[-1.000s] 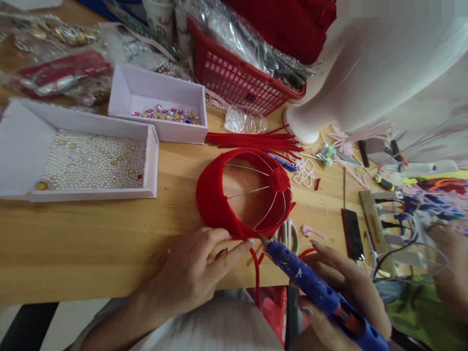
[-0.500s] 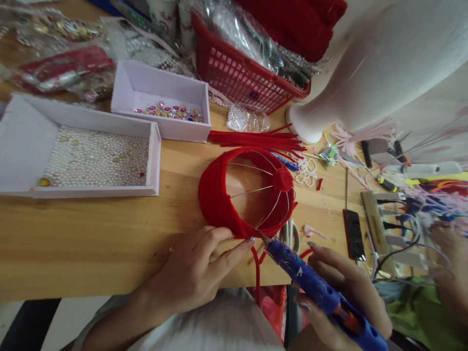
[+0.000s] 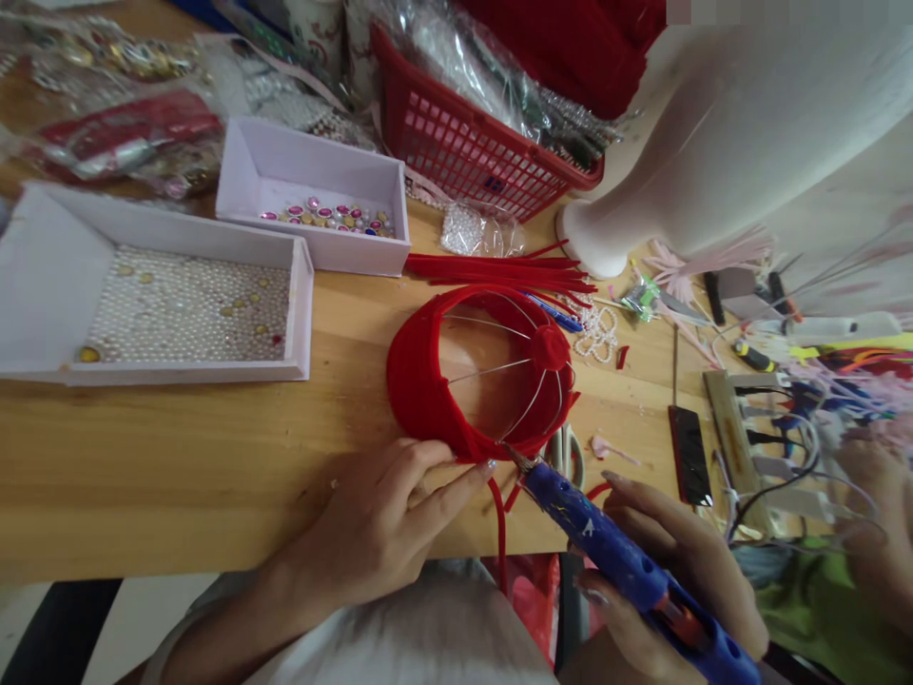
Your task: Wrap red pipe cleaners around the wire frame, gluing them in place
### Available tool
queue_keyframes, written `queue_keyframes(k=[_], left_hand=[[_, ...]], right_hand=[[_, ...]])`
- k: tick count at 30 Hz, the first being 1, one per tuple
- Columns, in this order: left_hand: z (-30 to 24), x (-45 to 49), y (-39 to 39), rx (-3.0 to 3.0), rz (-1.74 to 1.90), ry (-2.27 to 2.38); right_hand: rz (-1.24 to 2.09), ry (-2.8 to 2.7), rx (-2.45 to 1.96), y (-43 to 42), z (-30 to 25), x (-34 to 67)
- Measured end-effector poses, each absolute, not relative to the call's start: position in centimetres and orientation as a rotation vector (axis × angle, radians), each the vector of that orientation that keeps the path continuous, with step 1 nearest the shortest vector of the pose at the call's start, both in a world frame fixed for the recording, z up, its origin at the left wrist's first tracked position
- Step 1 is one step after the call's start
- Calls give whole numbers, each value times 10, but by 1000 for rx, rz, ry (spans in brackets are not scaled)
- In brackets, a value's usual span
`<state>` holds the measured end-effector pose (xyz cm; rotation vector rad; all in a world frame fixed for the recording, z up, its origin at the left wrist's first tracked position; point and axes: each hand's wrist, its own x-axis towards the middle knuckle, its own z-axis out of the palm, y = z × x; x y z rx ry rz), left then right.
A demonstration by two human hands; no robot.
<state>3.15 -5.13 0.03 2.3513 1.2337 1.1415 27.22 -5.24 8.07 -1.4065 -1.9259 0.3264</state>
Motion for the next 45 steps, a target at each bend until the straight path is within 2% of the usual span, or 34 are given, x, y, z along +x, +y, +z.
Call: queue_keyframes(k=[16, 26, 34, 45], left_hand=[[-2, 32, -52, 2361, 1155, 1242], [-4, 34, -55, 2387, 1143, 1325], [-13, 33, -60, 2405, 1141, 1360], [-12, 32, -59, 2428, 1120, 1341]], right_hand=[[368, -1968, -1301, -47, 71, 278], [294, -1643, -1267, -43, 67, 289], [562, -1625, -1283, -53, 54, 303], [603, -1621, -1295, -47, 52, 299]])
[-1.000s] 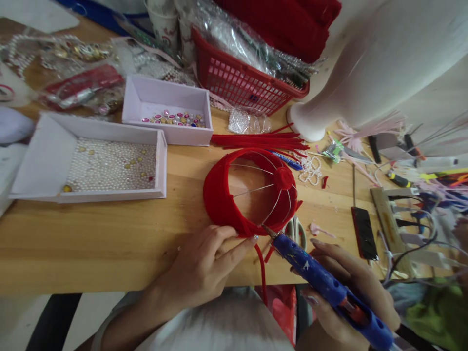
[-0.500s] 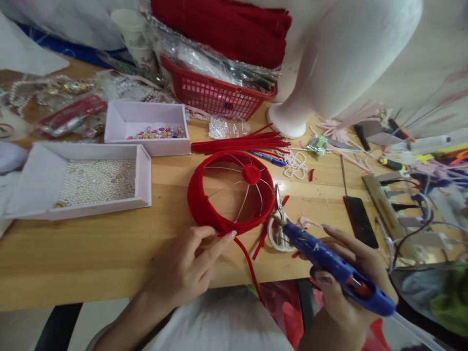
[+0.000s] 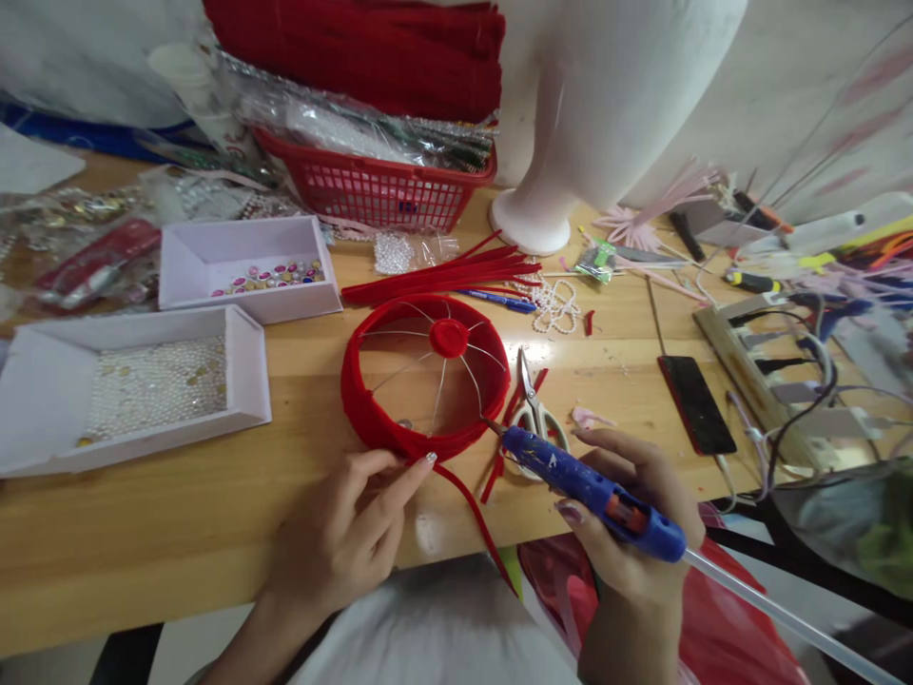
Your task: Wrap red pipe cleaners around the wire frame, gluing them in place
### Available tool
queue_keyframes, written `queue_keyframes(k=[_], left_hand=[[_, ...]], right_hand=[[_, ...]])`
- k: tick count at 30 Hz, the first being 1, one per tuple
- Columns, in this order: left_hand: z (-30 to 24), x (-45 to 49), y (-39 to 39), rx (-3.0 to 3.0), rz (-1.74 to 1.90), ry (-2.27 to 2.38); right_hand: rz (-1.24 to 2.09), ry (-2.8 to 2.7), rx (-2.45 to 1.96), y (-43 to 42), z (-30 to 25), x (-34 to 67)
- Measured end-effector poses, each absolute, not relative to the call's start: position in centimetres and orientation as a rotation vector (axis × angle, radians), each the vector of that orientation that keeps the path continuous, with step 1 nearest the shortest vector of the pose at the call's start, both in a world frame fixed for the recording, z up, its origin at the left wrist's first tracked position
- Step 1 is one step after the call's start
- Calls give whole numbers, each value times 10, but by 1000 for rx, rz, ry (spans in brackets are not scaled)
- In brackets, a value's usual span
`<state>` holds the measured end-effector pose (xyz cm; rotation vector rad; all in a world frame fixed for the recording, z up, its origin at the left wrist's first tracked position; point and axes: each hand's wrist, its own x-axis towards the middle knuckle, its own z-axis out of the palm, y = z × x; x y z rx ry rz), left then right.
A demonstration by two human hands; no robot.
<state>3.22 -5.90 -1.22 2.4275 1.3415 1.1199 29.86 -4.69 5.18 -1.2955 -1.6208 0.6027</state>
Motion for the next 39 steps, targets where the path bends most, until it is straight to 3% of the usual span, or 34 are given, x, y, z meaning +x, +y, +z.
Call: queue_keyframes(k=[39], left_hand=[[-10, 32, -59, 2450, 1107, 1380]], right_hand=[[511, -1662, -1301, -41, 57, 296]])
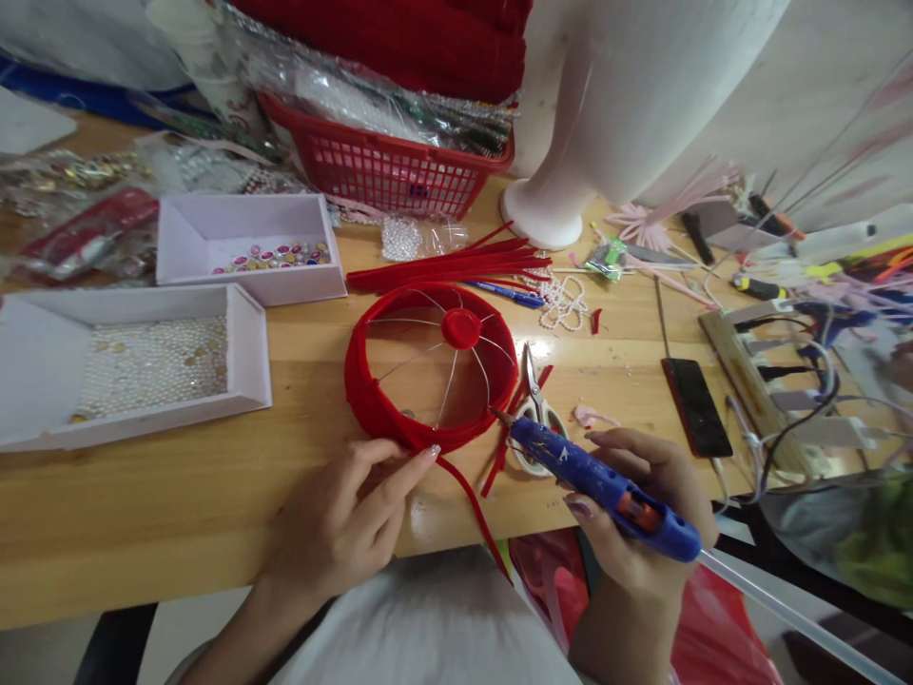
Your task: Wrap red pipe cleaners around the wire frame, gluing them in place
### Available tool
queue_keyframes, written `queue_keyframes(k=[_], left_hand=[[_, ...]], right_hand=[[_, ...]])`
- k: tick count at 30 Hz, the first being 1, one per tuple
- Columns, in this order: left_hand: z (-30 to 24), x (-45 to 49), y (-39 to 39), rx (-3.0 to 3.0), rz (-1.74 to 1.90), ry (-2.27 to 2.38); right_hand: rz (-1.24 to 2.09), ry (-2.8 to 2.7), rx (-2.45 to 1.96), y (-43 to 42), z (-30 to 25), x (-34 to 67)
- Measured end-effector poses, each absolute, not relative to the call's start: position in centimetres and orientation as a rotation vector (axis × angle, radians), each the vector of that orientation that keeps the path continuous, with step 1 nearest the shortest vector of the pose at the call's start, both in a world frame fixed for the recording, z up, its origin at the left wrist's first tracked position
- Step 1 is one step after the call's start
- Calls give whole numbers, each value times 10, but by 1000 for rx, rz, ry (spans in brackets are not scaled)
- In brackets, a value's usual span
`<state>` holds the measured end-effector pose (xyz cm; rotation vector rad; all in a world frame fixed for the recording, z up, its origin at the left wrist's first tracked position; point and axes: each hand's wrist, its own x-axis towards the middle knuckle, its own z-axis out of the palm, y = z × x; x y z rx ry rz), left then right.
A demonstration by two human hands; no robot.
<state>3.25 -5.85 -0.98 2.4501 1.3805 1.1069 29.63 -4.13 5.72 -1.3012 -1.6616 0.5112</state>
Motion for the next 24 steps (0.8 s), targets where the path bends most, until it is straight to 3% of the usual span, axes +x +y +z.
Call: queue_keyframes(k=[19, 24], left_hand=[[-13, 35, -60, 2473, 1104, 1419], [-15, 37, -60, 2519, 1144, 1430]], right_hand=[[632, -1543, -1196, -33, 56, 293], [399, -1196, -1410, -18, 54, 322]])
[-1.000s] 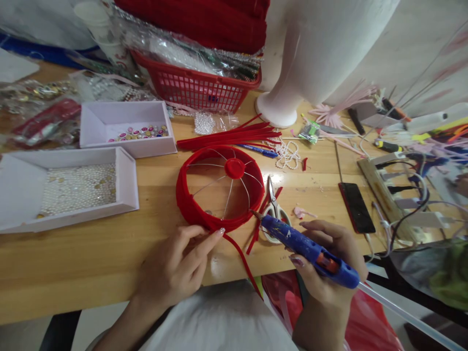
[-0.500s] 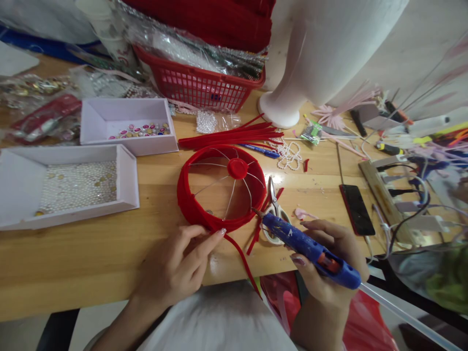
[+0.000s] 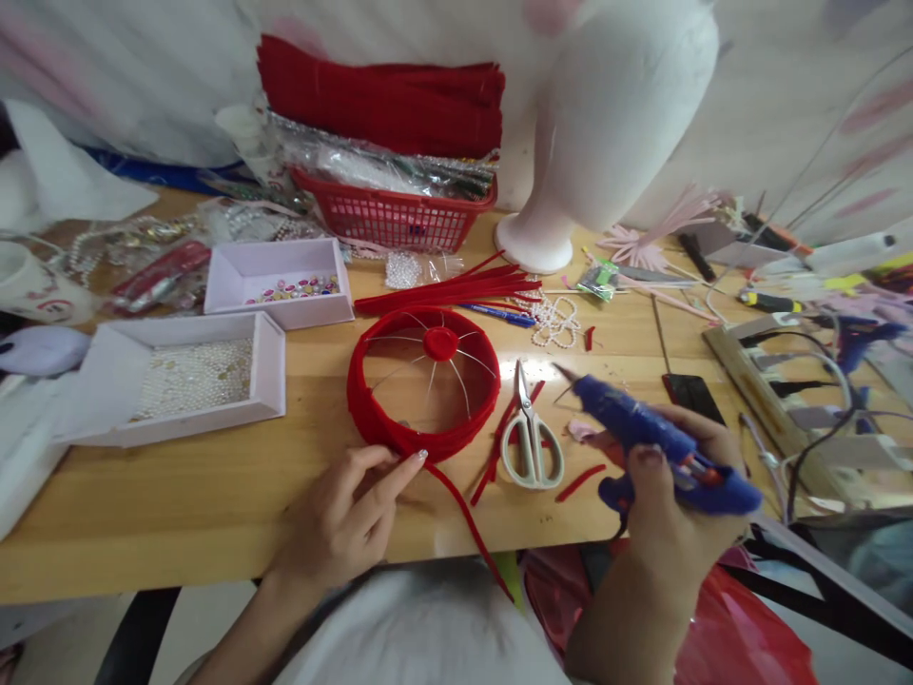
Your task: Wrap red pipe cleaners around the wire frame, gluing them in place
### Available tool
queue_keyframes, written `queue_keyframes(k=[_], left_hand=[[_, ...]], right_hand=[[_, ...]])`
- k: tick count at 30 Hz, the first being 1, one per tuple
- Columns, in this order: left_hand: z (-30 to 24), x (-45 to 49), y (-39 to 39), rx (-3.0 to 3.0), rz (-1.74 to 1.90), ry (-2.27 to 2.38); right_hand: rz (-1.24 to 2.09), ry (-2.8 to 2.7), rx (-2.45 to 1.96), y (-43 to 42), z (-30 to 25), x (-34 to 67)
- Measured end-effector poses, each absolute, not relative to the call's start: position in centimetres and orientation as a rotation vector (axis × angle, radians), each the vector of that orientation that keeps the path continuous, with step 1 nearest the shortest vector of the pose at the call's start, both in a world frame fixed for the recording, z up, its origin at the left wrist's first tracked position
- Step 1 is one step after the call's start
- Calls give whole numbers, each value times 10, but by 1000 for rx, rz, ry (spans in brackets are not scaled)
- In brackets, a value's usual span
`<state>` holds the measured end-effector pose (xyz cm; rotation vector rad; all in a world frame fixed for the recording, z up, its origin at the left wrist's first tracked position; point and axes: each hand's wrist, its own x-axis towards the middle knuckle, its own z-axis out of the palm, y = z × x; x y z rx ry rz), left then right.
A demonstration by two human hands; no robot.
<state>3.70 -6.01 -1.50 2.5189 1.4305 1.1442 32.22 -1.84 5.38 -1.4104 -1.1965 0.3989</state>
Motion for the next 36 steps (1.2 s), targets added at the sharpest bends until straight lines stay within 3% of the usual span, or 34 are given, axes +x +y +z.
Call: queue_keyframes(k=[4, 11, 19, 22, 26, 30, 32, 36], left_hand=[[-16, 37, -60, 2547, 1160, 1381], [-21, 36, -61, 2608, 1107, 1301], [-20, 39, -57, 2620, 1104, 1298], [-19, 41, -59, 2644, 1125, 1256], [-9, 33, -65, 2659, 1285, 1131], [34, 21, -41, 2609, 1481, 1177], [65, 23, -15, 2600, 1390, 1282], [108, 46, 43, 2605, 843, 1313]], right_hand=[[240, -1011, -1877, -3, 38, 365], [130, -1040, -2065, 7, 10, 399], [208, -985, -2279, -67, 46, 390], [201, -1350, -2051, -92, 52, 340], [505, -1917, -1541, -90, 42, 268], [750, -2094, -1474, -79, 36, 244], [709, -2161, -1470, -75, 39, 248], [413, -2309, -1347, -61, 47, 264]])
